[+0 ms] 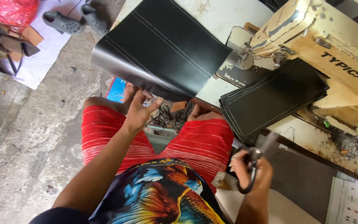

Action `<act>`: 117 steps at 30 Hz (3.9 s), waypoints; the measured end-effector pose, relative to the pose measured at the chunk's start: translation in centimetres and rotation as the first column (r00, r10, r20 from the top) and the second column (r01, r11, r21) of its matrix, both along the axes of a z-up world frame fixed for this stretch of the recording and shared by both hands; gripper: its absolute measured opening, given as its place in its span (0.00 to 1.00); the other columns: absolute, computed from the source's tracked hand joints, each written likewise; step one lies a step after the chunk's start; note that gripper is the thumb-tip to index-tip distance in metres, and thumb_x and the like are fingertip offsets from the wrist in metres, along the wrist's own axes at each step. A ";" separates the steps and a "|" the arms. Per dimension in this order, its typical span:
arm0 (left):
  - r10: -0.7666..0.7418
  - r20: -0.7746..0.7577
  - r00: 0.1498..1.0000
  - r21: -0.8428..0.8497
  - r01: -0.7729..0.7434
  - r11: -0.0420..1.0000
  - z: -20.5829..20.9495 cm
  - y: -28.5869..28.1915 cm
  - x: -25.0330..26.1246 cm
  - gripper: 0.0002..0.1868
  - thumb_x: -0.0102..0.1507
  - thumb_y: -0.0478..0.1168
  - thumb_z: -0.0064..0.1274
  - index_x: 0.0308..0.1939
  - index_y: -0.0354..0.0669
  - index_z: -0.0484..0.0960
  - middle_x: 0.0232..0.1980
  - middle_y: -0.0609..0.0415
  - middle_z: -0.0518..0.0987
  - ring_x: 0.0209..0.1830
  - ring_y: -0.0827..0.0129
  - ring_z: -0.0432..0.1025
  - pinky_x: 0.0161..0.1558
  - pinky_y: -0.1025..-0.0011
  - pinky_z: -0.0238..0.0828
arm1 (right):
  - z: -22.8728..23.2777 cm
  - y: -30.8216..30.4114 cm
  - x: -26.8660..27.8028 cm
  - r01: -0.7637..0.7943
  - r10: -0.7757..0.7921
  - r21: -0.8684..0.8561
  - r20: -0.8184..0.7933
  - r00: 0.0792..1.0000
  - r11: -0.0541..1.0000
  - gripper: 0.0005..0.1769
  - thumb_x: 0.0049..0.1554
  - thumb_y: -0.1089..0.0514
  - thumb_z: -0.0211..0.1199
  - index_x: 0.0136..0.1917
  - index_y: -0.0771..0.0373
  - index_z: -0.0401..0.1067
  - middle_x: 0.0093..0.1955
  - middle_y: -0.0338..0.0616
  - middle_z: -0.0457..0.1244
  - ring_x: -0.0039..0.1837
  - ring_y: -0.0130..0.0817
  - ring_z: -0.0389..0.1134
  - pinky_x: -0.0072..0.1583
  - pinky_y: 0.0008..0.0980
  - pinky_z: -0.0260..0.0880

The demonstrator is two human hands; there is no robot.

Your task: The person uses scissors to cut a large sheet of black material into smaller rectangular pieces. They repeatedly cut along marked lines, stack the cut pieces on the sewing machine table, and continue cutting the remaining material.

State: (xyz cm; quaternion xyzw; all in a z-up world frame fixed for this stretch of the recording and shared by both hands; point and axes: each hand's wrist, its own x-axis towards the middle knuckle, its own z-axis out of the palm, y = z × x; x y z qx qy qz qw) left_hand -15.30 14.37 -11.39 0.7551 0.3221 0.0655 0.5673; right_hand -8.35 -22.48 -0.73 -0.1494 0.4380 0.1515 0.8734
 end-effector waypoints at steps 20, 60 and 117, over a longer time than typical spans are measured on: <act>0.512 0.571 0.641 -0.536 -0.181 0.825 5.8 2.6 -5.9 0.49 0.63 0.31 0.60 0.79 0.55 0.44 0.62 0.40 0.67 0.60 0.53 0.71 0.62 0.51 0.77 | -2.5 14.2 -2.0 -0.191 0.932 -0.946 -0.198 -0.305 -0.264 0.17 0.49 0.51 0.78 0.42 0.64 0.77 0.31 0.52 0.70 0.35 0.39 0.71 0.38 0.36 0.69; 0.676 0.128 0.726 -0.795 -0.333 0.508 5.3 -4.6 -3.1 0.19 0.58 0.31 0.65 0.50 0.30 0.76 0.42 0.34 0.83 0.45 0.44 0.80 0.46 0.48 0.83 | -5.0 17.0 -2.9 -0.164 0.930 -0.946 -0.224 -0.291 -0.279 0.23 0.57 0.45 0.70 0.30 0.62 0.70 0.20 0.45 0.58 0.26 0.32 0.60 0.31 0.27 0.56; 0.189 0.434 0.881 -0.239 -0.089 0.967 6.6 2.0 -8.0 0.26 0.55 0.25 0.66 0.58 0.37 0.83 0.45 0.48 0.80 0.46 0.70 0.74 0.50 0.71 0.73 | -0.5 21.3 -2.6 -0.172 0.950 -0.960 -0.174 -0.260 -0.223 0.22 0.56 0.49 0.72 0.30 0.62 0.68 0.20 0.46 0.57 0.25 0.30 0.62 0.30 0.26 0.56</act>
